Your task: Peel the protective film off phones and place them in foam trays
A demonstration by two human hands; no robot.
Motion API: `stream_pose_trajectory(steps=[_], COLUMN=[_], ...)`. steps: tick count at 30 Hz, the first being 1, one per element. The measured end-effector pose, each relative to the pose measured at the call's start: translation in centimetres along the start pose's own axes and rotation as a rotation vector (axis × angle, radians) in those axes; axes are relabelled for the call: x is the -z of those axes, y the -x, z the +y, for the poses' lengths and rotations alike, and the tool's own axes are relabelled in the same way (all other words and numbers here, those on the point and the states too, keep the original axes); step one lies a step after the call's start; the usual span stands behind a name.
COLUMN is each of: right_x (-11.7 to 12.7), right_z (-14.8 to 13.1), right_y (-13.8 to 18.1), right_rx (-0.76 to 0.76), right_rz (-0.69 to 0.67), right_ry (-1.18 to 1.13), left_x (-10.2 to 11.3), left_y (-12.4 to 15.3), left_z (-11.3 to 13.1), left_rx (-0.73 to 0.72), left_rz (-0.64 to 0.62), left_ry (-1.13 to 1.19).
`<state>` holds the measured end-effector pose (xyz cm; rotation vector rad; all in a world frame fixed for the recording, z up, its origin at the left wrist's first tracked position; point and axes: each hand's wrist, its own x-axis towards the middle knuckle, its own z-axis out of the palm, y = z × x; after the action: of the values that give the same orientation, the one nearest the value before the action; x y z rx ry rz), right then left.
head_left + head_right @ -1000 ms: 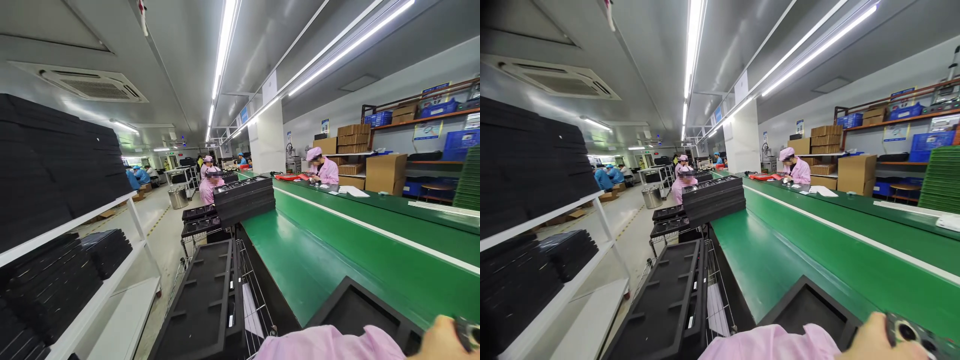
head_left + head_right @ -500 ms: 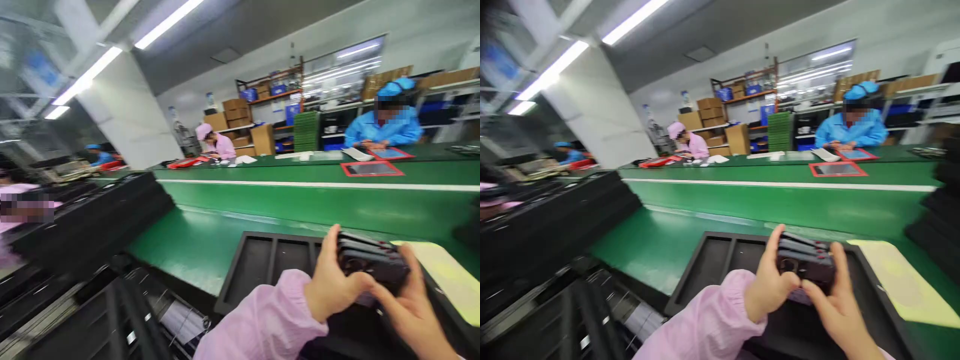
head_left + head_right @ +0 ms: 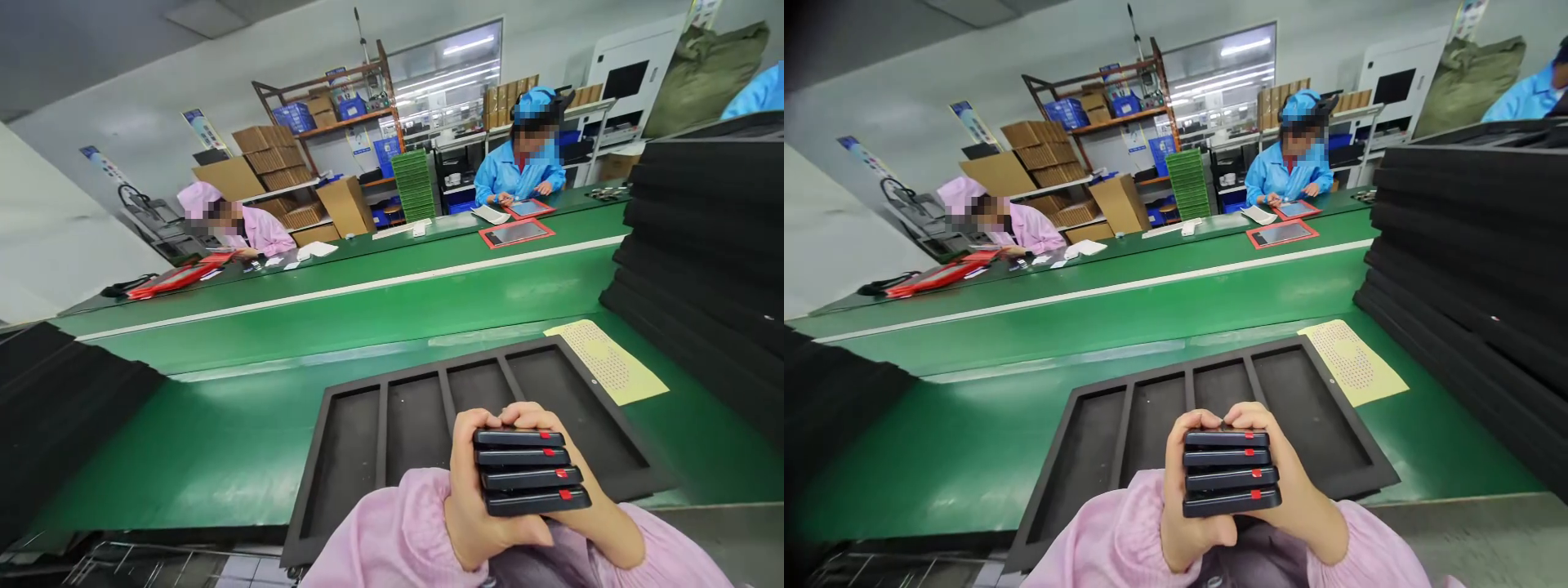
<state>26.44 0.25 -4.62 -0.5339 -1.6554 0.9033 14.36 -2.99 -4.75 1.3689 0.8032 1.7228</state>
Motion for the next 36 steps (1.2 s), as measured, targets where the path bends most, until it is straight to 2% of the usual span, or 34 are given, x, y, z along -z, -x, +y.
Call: stream_pose_trajectory(steps=[5,14,18,20,24,28,30,33,36], right_x=[-0.1,-0.1,0.2,0.6,1.2,1.1,0.9,0.4,0.2], right_z=[0.2,-0.2,0.4,1.1,1.3,-1.5,-3.0,-3.3,-1.7], right_y=[0.4,0.4,0.7,0.6,-0.6,-2.8,-3.7,-4.1,-3.5], right_rx=[-0.01,-0.02,-0.052,-0.107,-0.351,-0.583,-0.65,-0.669,-0.686], right_rz=[-0.013,-0.035,-0.06,-0.092,-0.209,-0.267,-0.318,-0.33,-0.269], right_ry=[-0.025,0.018,0.027,0.056,0.177,0.34,0.401,0.445,0.448], left_x=[0.3,0.6,1.1,1.4,1.4,0.3,-0.3,-0.6,-0.2], left_y=[-0.1,-0.1,0.2,0.1,-1.9,-4.9,-5.7,-5.8,-5.9], left_z=[0.2,0.4,-0.1,-0.2,0.1,-0.3,-0.9,-2.1,-3.1], left_rx=[-0.094,-0.107,-0.106,-0.017,0.232,0.475,0.576,0.591,0.567], left_rz=[0.004,0.005,0.013,0.008,-0.015,0.222,0.262,0.259,0.294], left_ry=[-0.105,-0.194,-0.266,-0.236,-0.091,-0.066,-0.039,-0.07,-0.152])
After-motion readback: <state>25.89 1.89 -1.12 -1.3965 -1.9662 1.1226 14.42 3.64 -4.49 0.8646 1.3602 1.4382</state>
